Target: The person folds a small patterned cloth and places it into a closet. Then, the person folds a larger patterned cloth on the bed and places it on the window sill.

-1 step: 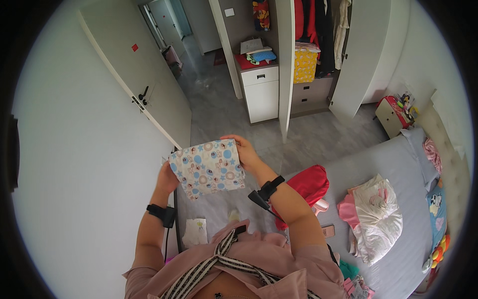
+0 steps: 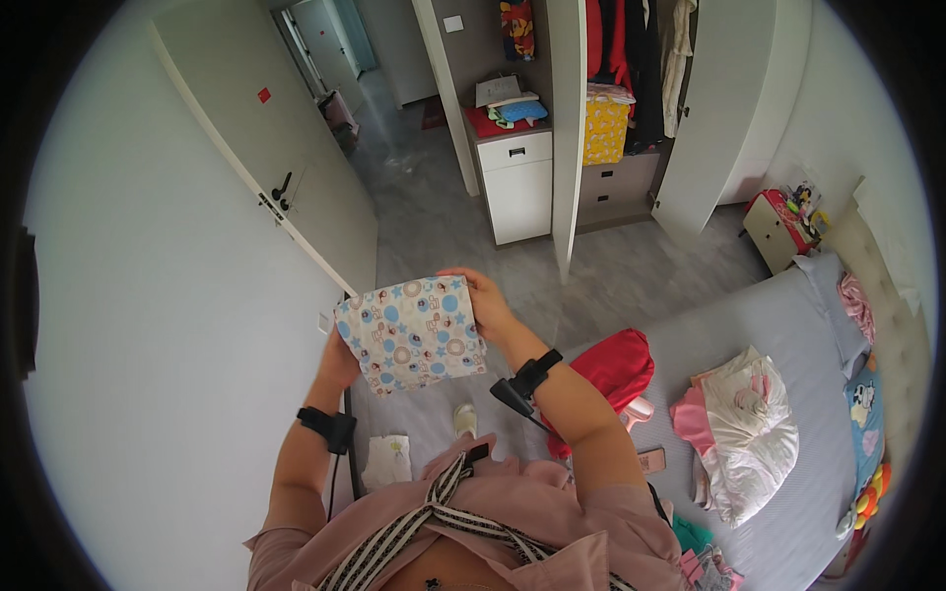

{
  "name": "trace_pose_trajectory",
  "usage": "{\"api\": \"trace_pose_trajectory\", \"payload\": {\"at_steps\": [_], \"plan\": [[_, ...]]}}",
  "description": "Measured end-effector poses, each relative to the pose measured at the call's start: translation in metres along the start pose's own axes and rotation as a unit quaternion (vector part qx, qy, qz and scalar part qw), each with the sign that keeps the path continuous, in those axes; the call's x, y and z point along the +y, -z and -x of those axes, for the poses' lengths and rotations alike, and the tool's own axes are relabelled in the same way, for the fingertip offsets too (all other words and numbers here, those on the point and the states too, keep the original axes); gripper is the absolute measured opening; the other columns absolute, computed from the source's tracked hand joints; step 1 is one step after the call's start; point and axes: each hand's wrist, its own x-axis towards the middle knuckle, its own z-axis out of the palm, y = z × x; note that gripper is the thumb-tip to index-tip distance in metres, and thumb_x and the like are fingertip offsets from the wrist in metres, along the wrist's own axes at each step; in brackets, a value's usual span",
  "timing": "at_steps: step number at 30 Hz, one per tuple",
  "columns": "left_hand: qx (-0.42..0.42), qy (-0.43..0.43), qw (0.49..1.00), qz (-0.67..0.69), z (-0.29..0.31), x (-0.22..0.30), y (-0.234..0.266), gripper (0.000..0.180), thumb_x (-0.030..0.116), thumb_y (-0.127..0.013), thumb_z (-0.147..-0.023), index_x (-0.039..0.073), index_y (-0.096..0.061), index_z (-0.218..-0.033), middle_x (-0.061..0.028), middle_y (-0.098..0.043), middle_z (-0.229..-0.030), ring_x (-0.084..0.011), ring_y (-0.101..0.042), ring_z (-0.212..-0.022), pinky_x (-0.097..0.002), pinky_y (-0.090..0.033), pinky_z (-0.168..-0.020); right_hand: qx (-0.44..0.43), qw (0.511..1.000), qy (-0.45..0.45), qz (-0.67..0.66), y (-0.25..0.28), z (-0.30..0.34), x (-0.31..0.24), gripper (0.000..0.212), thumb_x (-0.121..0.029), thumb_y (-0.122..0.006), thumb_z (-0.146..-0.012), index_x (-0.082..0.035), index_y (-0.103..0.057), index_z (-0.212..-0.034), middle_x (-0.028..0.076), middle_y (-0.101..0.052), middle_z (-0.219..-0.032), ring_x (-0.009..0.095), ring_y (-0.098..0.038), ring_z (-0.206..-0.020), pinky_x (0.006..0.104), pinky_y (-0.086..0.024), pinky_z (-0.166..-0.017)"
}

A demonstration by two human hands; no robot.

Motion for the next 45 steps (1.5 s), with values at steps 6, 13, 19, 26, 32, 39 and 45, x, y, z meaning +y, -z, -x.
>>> {"api": "trace_pose_trajectory", "payload": {"at_steps": [6,13,19,26,32,39,45], "plan": [[-0.001,0.07,0.996,0.048,-0.11,-0.01,0.032,0.079,0.069,-0.034,-0.087,0.014,-0.031,-0.143,-0.0066,-0.039,-0.143,-0.0271,-0.04,-0.128,-0.0448,-0.033,-0.106,0.094,0.992,0.029,0.074,0.037,-0.105,0.009,0.025,-0.004,-0.048,-0.092,-0.001,-0.058,-0.114,0.009,-0.064,-0.1,0.017,-0.063,-0.088,0.0293,-0.054,-0.073],[-0.047,0.109,0.979,-0.166,-0.249,0.012,0.047,0.061,0.035,-0.058,-0.091,0.001,-0.035,-0.137,-0.0134,-0.05,-0.131,-0.0247,-0.052,-0.117,-0.0398,-0.045,-0.095,0.2,0.978,0.049,-0.029,0.108,-0.166,-0.015,0.033,-0.023,-0.045,-0.095,-0.004,-0.056,-0.12,0.009,-0.062,-0.11,0.02,-0.059,-0.1,0.0354,-0.047,-0.088],[-0.054,0.193,0.978,-0.064,-0.327,0.007,-0.007,0.057,0.027,-0.063,-0.088,-0.002,-0.04,-0.132,-0.0125,-0.056,-0.122,-0.0236,-0.059,-0.106,-0.0355,-0.05,-0.088,0.227,0.964,0.045,-0.134,0.16,-0.162,-0.045,0.055,-0.051,-0.048,-0.09,-0.009,-0.051,-0.126,0.007,-0.054,-0.126,0.021,-0.048,-0.117,0.038,-0.036,-0.099],[-0.115,0.199,0.956,-0.183,-0.438,-0.027,-0.058,0.054,0.027,-0.06,-0.091,-0.001,-0.04,-0.132,-0.0116,-0.055,-0.124,-0.0218,-0.055,-0.111,-0.0351,-0.046,-0.093,0.337,0.938,0.078,-0.021,0.237,-0.18,-0.068,0.049,-0.036,-0.065,-0.086,-0.002,-0.053,-0.119,0.006,-0.06,-0.11,0.016,-0.057,-0.098,0.03,-0.046,-0.085],[-0.164,0.149,0.951,-0.216,-0.523,-0.068,-0.122,0.051,0.033,-0.054,-0.094,-0.002,-0.043,-0.129,-0.0099,-0.055,-0.123,-0.0185,-0.055,-0.109,-0.0311,-0.044,-0.091,0.448,0.881,0.137,0.066,0.279,-0.164,-0.13,0.026,-0.024,-0.059,-0.092,-0.002,-0.059,-0.105,0.0,-0.061,-0.087,0.007,-0.054,-0.072,0.0218,-0.045,-0.063],[-0.094,0.078,0.953,-0.277,-0.583,-0.15,-0.235,0.053,0.046,-0.043,-0.096,-0.004,-0.056,-0.108,-0.0075,-0.061,-0.101,-0.0117,-0.056,-0.09,-0.026,-0.045,-0.081,0.57,0.77,0.229,0.174,0.331,-0.132,-0.173,0.026,-0.024,-0.057,-0.094,-0.001,-0.06,-0.104,-0.003,-0.056,-0.079,0.004,-0.046,-0.067,0.0209,-0.041,-0.057],[-0.183,0.03,0.932,-0.311,-0.642,-0.199,-0.309,0.056,0.047,-0.038,-0.098,-0.005,-0.055,-0.109,-0.0098,-0.062,-0.104,-0.013,-0.057,-0.093,-0.0269,-0.046,-0.082,0.655,0.669,0.31,0.162,0.396,-0.121,-0.205,0.024,-0.021,-0.054,-0.095,0.0,-0.059,-0.104,-0.004,-0.058,-0.082,0.004,-0.047,-0.075,0.0206,-0.042,-0.063]]}}
